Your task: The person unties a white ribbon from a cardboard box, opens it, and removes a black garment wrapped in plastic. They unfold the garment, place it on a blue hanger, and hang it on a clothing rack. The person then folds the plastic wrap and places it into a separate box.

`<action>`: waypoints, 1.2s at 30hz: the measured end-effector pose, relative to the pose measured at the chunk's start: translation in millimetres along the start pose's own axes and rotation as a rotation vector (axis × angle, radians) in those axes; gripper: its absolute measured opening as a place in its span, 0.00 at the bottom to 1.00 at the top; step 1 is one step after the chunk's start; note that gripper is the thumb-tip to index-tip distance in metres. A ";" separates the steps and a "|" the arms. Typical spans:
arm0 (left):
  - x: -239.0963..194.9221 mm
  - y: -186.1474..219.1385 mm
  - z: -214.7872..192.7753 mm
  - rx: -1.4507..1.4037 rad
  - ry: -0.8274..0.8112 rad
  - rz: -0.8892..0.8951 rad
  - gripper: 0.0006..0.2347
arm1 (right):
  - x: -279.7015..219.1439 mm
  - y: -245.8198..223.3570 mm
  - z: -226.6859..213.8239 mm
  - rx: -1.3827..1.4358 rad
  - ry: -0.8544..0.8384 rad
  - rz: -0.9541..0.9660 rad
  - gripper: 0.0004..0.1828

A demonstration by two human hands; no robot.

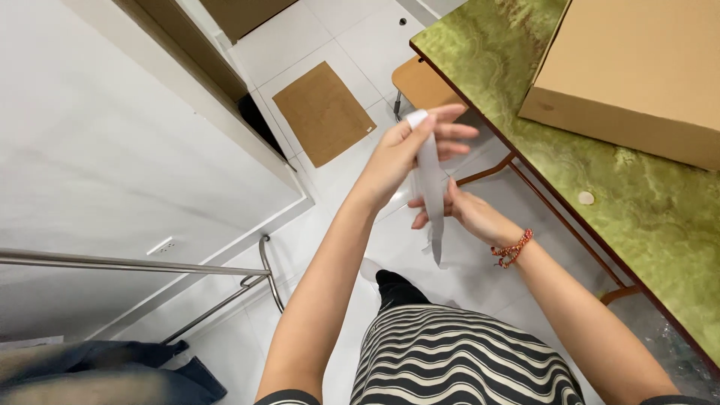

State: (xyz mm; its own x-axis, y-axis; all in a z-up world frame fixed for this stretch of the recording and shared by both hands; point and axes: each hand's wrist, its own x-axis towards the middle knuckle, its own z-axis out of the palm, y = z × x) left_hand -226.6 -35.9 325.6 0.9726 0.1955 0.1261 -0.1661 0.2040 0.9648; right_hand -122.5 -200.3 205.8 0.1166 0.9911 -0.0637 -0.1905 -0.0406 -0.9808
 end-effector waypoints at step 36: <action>8.5 -78.1 57.2 -0.214 -0.331 -0.103 0.18 | 28.5 -81.1 -83.0 -0.055 0.493 -0.092 0.20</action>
State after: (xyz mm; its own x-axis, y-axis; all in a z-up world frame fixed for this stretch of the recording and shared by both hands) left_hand -196.1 -105.0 264.6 0.9800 -0.1487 0.1324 -0.0611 0.4083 0.9108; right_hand -22.8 -179.3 268.3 0.5798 0.8136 -0.0431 -0.1074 0.0239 -0.9939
